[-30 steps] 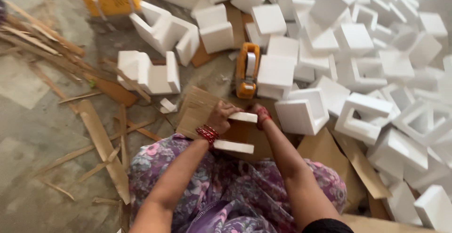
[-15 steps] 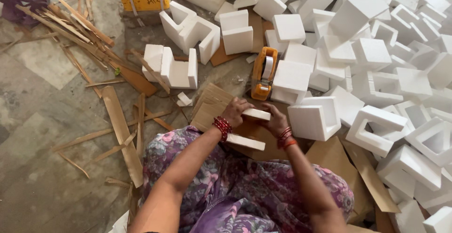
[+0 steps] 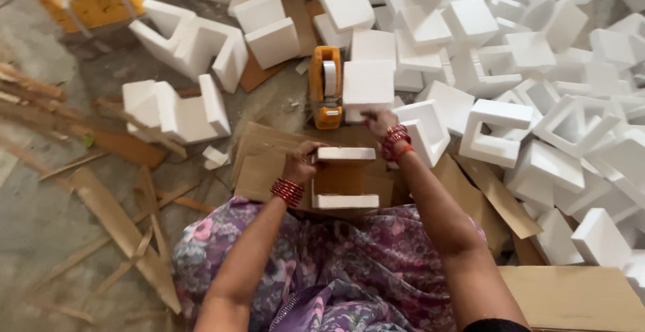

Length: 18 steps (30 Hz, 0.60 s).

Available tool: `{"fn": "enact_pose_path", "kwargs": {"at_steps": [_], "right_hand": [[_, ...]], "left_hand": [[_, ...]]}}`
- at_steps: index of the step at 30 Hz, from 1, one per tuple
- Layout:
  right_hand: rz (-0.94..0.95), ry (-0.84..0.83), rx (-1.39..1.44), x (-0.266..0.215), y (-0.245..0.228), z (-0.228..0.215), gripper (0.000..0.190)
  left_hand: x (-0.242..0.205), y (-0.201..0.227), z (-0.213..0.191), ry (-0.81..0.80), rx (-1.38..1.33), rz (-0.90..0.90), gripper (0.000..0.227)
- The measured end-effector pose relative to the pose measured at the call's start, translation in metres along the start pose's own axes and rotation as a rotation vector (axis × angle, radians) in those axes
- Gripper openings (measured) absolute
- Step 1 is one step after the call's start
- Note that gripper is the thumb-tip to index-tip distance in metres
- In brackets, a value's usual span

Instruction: The person assembles protective packaging by placing white foam pieces onto cardboard inserts and securing them with a tape dispenser. The person repeats this process multiple times, stacking the finished units.

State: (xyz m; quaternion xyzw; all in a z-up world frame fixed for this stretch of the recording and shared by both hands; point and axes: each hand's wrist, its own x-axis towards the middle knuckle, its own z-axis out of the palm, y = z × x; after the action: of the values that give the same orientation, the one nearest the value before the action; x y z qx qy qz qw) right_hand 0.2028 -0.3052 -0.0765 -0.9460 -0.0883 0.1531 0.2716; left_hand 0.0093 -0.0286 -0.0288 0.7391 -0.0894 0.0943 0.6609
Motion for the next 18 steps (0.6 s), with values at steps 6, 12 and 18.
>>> {"fn": "enact_pose_path", "kwargs": {"at_steps": [6, 12, 18], "right_hand": [[0.156, 0.015, 0.163, 0.041, -0.07, 0.018, 0.041], [0.328, -0.056, 0.228, 0.035, -0.112, 0.012, 0.04], [0.233, -0.086, 0.588, -0.07, -0.12, -0.008, 0.028]], "left_hand": [[0.013, -0.006, 0.013, -0.085, -0.149, -0.056, 0.048], [0.013, -0.014, 0.016, -0.047, -0.122, -0.094, 0.045], [0.023, -0.001, 0.013, -0.036, -0.031, -0.14, 0.044]]}}
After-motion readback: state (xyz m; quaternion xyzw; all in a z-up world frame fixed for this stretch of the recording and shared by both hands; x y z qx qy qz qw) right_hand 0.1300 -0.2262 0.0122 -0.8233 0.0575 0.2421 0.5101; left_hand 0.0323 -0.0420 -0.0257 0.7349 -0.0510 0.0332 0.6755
